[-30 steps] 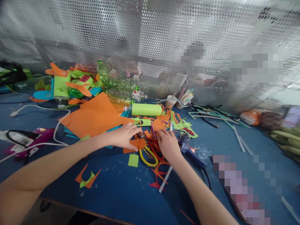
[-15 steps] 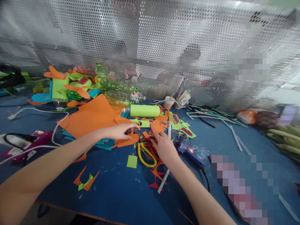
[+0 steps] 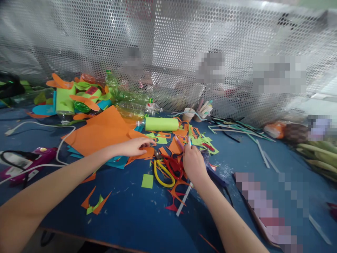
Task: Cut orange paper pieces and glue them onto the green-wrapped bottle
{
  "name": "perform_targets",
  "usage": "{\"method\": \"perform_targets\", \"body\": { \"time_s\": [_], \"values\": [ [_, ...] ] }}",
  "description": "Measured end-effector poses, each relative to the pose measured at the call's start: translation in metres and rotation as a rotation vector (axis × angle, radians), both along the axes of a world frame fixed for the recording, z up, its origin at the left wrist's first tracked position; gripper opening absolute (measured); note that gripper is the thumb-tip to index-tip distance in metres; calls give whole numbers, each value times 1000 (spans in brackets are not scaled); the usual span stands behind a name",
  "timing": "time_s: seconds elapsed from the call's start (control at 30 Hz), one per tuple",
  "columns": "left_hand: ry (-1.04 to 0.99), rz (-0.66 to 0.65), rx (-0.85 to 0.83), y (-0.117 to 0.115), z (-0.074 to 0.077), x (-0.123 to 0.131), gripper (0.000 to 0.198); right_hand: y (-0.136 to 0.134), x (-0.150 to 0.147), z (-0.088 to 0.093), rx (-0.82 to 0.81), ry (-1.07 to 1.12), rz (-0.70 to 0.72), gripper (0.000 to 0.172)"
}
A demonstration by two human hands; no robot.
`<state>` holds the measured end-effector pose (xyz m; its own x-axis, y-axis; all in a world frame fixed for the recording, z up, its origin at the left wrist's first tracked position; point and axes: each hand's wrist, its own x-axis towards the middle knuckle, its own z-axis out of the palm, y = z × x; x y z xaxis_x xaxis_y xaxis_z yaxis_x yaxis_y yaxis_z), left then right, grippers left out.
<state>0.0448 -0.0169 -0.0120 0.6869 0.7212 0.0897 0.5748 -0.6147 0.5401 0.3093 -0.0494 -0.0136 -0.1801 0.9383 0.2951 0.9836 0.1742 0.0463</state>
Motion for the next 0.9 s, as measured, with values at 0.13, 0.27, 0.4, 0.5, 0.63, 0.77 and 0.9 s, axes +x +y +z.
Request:
{"method": "perform_targets", "body": {
  "time_s": [0.13, 0.27, 0.4, 0.5, 0.63, 0.77, 0.9],
  "values": [
    [20, 12, 22, -1, 3, 0, 48, 3, 3, 1, 75, -30, -37, 24],
    [36, -12, 51, -2, 4, 0, 50, 4, 0, -3, 142, -39, 74, 28],
    [49, -16, 56, -2, 3, -1, 47, 7, -2, -8, 109, -12, 229, 28],
    [48, -22, 46, -2, 3, -1, 47, 12, 1, -11, 96, -42, 152, 23],
    [44, -22, 29, -2, 3, -1, 46, 19, 5, -10, 96, -75, 69, 30],
    [26, -12, 3, -1, 4, -1, 49, 18, 3, -6, 140, -70, 6, 29],
    [-65, 6, -125, 2, 5, -3, 50, 14, 1, -4, 135, -75, 28, 24]
  ]
}}
